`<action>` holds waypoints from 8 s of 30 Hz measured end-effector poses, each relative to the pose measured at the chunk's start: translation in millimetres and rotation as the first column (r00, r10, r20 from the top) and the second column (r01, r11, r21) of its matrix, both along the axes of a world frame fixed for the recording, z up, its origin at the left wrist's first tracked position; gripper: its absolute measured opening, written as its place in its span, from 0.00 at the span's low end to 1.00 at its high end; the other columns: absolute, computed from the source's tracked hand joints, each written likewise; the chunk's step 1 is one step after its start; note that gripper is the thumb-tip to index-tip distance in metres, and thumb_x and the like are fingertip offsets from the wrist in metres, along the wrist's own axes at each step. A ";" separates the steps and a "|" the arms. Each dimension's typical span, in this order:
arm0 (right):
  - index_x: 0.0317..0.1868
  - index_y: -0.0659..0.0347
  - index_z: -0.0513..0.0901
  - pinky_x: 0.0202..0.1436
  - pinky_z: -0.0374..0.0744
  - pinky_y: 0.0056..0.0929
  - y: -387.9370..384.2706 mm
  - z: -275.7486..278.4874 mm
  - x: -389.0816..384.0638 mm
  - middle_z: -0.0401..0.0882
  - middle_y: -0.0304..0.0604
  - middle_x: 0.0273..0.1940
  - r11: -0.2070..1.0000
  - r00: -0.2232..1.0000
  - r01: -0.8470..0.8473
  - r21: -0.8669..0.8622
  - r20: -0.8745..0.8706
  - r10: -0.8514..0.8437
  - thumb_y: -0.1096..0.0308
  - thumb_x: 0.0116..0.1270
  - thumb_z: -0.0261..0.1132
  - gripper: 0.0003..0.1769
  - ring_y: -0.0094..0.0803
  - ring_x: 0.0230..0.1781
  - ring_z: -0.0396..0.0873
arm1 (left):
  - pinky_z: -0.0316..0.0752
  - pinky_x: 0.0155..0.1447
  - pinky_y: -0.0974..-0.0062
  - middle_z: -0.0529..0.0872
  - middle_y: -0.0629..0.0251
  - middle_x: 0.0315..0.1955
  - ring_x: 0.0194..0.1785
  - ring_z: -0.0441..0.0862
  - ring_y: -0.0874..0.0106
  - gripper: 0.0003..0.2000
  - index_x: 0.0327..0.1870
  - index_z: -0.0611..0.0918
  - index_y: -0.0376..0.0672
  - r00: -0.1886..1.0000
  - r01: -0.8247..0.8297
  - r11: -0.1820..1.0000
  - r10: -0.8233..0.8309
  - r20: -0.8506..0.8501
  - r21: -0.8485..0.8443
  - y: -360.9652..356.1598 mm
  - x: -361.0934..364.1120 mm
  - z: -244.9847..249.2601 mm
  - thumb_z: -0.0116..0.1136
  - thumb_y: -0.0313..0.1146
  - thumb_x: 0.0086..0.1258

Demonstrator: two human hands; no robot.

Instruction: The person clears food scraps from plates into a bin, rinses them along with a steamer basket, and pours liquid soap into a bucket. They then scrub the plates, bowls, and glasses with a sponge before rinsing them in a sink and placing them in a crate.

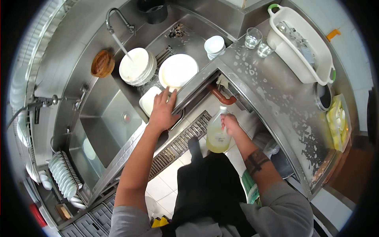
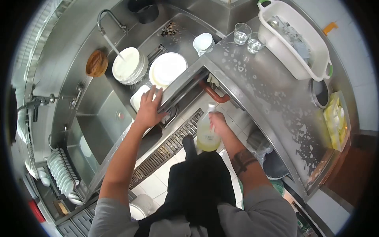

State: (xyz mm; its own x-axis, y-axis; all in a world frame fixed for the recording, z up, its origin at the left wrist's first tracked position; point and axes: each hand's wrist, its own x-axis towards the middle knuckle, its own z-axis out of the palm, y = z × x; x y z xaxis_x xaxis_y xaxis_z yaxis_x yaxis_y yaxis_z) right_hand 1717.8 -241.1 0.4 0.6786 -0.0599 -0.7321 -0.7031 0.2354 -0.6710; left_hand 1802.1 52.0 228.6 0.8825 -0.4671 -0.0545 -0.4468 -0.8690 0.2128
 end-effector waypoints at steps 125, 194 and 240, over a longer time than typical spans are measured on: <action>0.62 0.60 0.88 0.39 0.86 0.32 132.7 266.9 384.7 0.90 0.40 0.46 0.891 0.854 -0.429 0.146 0.387 0.348 0.39 0.75 0.67 0.33 0.31 0.40 0.87 | 0.69 0.22 0.69 0.88 0.63 0.33 0.30 0.85 0.62 0.12 0.51 0.83 0.45 0.979 0.016 0.640 0.146 0.142 -0.768 21.0 323.0 -25.3 0.53 0.41 0.78; 0.55 0.61 0.89 0.47 0.85 0.39 -2.9 311.3 323.0 0.91 0.44 0.47 0.426 0.134 -0.294 -0.856 0.404 0.905 0.42 0.72 0.71 0.29 0.38 0.47 0.89 | 0.81 0.30 0.65 0.89 0.64 0.43 0.38 0.88 0.65 0.15 0.54 0.82 0.47 0.277 -0.961 -0.203 -0.658 -0.700 -0.189 -102.4 247.7 -61.3 0.45 0.42 0.82; 0.57 0.59 0.78 0.55 0.82 0.45 -219.5 300.6 191.9 0.81 0.44 0.52 0.644 0.636 0.664 0.380 0.165 -0.753 0.56 0.83 0.61 0.15 0.38 0.50 0.81 | 0.82 0.57 0.65 0.92 0.51 0.38 0.43 0.90 0.59 0.07 0.46 0.92 0.42 0.985 -0.049 0.669 -0.091 -0.147 -0.742 -353.4 138.2 75.9 0.65 0.28 0.71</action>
